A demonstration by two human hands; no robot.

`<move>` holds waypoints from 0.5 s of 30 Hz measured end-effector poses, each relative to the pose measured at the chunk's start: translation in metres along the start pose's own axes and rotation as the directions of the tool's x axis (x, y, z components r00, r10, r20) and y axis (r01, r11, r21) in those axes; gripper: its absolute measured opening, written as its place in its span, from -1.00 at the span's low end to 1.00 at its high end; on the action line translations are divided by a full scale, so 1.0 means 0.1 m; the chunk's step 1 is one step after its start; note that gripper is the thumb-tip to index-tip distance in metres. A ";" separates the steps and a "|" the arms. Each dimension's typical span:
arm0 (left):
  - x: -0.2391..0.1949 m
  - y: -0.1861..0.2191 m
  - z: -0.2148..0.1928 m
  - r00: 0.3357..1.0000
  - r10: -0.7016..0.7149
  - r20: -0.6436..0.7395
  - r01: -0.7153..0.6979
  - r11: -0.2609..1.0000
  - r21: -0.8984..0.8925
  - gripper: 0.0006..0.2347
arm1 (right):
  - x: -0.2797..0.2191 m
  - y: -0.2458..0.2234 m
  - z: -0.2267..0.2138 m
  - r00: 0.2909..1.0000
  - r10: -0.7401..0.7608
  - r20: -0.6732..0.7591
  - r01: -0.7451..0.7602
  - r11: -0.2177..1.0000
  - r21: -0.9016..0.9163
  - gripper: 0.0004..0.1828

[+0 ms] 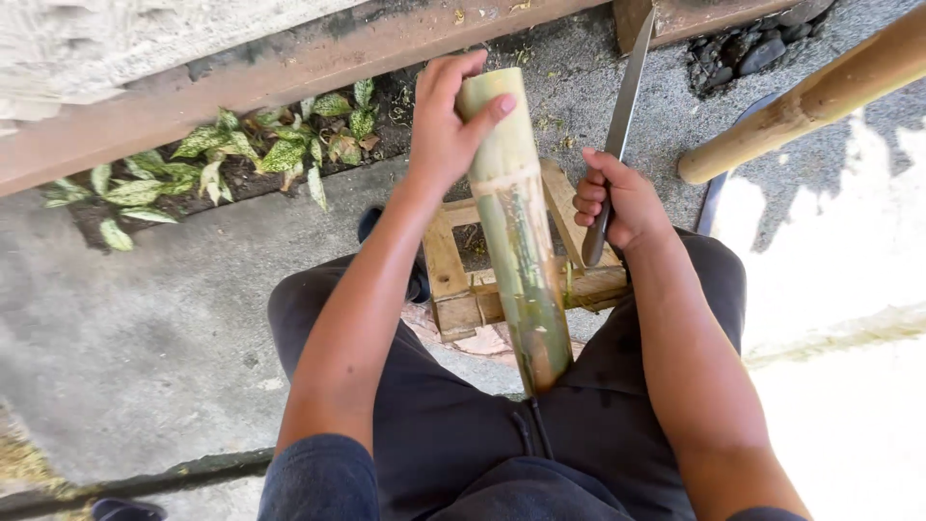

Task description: Scraping and cleaning the outer layer of a bamboo stalk using a knife.

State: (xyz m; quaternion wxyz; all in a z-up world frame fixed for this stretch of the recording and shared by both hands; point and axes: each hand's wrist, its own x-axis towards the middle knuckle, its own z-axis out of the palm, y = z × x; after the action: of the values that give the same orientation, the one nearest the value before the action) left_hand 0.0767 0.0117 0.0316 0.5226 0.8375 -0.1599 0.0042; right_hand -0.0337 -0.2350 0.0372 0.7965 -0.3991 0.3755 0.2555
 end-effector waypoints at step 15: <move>-0.12 0.14 -0.61 0.887 -0.369 -0.277 0.461 0.739 0.491 -0.56 | 0.40 -0.18 -0.98 0.765 -0.644 -0.024 0.264 0.347 -0.900 -0.63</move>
State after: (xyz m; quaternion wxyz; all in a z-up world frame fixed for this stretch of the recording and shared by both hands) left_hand 0.0718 0.0631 0.0692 0.2617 0.9617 0.0819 0.0003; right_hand -0.0357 -0.3217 -0.0260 0.4384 -0.8690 0.2122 0.0871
